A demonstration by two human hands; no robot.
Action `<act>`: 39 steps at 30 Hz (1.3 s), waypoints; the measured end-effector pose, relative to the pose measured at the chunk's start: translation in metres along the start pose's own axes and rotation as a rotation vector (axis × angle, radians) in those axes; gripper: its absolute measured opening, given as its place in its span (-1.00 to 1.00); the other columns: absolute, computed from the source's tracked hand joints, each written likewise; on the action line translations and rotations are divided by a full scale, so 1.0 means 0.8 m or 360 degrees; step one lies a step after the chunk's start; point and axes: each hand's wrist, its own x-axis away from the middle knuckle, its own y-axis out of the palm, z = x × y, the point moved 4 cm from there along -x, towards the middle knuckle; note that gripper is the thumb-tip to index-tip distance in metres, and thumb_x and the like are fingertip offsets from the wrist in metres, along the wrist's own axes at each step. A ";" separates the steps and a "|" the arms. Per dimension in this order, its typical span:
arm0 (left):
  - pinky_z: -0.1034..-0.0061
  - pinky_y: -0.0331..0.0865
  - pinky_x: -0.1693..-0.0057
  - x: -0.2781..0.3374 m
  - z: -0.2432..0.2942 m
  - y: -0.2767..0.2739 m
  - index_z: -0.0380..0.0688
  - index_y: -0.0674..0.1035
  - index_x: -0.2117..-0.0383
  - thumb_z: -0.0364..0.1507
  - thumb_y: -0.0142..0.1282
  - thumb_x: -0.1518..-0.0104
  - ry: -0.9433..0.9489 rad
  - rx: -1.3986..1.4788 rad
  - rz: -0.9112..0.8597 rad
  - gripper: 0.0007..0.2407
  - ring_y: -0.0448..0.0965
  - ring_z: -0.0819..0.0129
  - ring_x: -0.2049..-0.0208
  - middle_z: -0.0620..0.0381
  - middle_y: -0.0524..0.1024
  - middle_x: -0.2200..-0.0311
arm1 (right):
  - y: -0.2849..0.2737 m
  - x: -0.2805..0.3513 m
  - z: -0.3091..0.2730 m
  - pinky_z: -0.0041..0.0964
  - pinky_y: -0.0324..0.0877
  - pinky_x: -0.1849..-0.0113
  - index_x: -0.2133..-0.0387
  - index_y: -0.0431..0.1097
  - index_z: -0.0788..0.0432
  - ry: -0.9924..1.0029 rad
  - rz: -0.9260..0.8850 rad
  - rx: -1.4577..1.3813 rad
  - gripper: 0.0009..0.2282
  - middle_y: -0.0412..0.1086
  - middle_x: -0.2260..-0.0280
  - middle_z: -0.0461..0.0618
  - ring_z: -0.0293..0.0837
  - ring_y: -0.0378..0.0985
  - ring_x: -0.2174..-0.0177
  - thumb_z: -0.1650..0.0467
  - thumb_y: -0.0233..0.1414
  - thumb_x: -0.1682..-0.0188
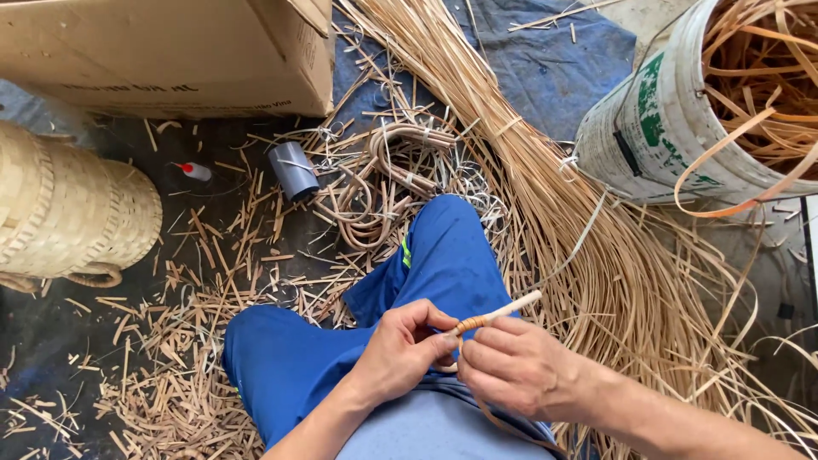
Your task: The person sits on the floor of a bamboo workshop and wraps thin rattan strips tightly around a bent bamboo basket handle, winding the strip along the handle and pulling each turn snug. Finished wrapped handles are kept in a cardboard box beside them.
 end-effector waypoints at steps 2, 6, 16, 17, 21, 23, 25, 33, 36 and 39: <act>0.60 0.50 0.27 0.003 0.010 0.009 -0.29 0.60 0.33 -0.56 0.19 -0.16 -0.0065 -0.0089 -0.0064 -0.95 0.57 0.57 0.45 0.18 0.62 0.48 | -0.021 -0.013 0.006 -0.17 0.44 0.24 0.26 0.41 0.29 0.0010 0.0081 -0.0014 -0.78 0.43 0.27 0.01 -0.06 0.55 0.28 0.44 0.16 0.14; 0.54 0.47 0.26 0.012 0.030 0.022 -0.34 0.59 0.38 -0.60 0.19 -0.16 0.0293 -0.0672 -0.0199 -0.97 0.51 0.54 0.41 0.12 0.60 0.49 | 0.003 0.011 0.047 -0.29 0.47 0.39 0.32 0.45 0.21 0.0373 0.0179 -0.0282 -0.89 0.49 0.36 -0.06 -0.12 0.59 0.39 0.46 0.17 0.08; 0.47 0.56 0.16 0.024 0.037 0.021 -0.30 0.55 0.38 -0.52 0.26 -0.10 0.0329 -0.0857 0.0009 -0.89 0.73 0.37 0.33 0.01 0.71 0.37 | 0.068 0.046 0.085 -0.38 0.31 0.60 0.46 0.55 0.28 0.2034 -0.0095 -0.1708 -0.82 0.41 0.66 -0.09 -0.33 0.39 0.64 0.37 0.12 0.01; 0.47 0.57 0.13 0.021 0.039 0.020 -0.31 0.53 0.39 -0.53 0.24 -0.12 0.0370 -0.0811 0.0001 -0.89 0.74 0.37 0.31 0.01 0.72 0.36 | 0.070 0.048 0.087 -0.37 0.30 0.60 0.47 0.54 0.30 0.2104 -0.0117 -0.1785 -0.81 0.39 0.67 -0.10 -0.33 0.38 0.65 0.37 0.13 0.01; 0.49 0.56 0.06 0.028 0.045 0.026 -0.23 0.50 0.19 -0.54 0.16 -0.16 0.0324 -0.0522 -0.0084 -0.85 0.73 0.37 0.20 0.02 0.70 0.26 | 0.061 0.037 0.088 -0.42 0.25 0.61 0.46 0.56 0.28 0.1843 -0.0270 -0.1585 -0.79 0.39 0.65 -0.12 -0.39 0.34 0.62 0.33 0.15 0.00; 0.46 0.55 0.16 0.029 0.054 0.029 -0.23 0.63 0.17 -0.56 0.22 -0.16 0.0576 -0.0967 -0.0079 -0.86 0.73 0.26 0.30 -0.02 0.69 0.30 | 0.058 0.033 0.082 -0.37 0.18 0.64 0.43 0.51 0.28 0.2270 -0.0551 -0.1943 -0.76 0.37 0.68 -0.09 -0.27 0.34 0.68 0.30 0.11 0.02; 0.46 0.54 0.15 0.029 0.051 0.028 -0.22 0.63 0.18 -0.56 0.22 -0.15 0.0668 -0.1009 -0.0083 -0.86 0.71 0.22 0.30 -0.01 0.67 0.31 | 0.055 0.043 0.094 -0.38 0.23 0.62 0.38 0.53 0.30 0.2250 -0.0630 -0.1858 -0.77 0.40 0.63 -0.08 -0.29 0.38 0.65 0.31 0.13 0.02; 0.50 0.50 0.06 0.012 0.035 0.004 -0.32 0.62 0.20 -0.60 0.17 -0.14 0.0741 -0.0734 -0.0025 -0.86 0.65 0.29 0.22 0.06 0.63 0.22 | -0.014 0.228 0.148 -0.23 0.43 0.63 0.15 0.53 0.13 0.2874 -0.0291 -0.1881 -0.57 0.66 0.43 0.09 -0.05 0.57 0.68 0.09 -0.08 0.02; 0.59 0.49 0.18 0.001 -0.002 -0.005 -0.26 0.65 0.16 -0.54 0.16 -0.16 0.0091 -0.0560 0.0051 -0.84 0.58 0.50 0.36 0.14 0.67 0.36 | -0.013 0.318 0.151 -0.19 0.28 0.58 0.07 0.43 0.17 0.3093 -0.0416 -0.1540 -0.59 0.65 0.36 0.19 -0.01 0.51 0.58 0.10 -0.09 -0.11; 0.61 0.52 0.16 -0.011 -0.022 -0.015 -0.32 0.61 0.13 -0.55 0.12 -0.21 0.0041 -0.0215 0.0042 -0.84 0.59 0.56 0.35 0.13 0.65 0.32 | -0.021 0.298 0.138 -0.23 0.61 0.40 0.08 0.49 0.24 0.2890 -0.1102 -0.0290 -0.57 0.58 0.36 0.17 -0.05 0.74 0.46 0.12 -0.10 -0.14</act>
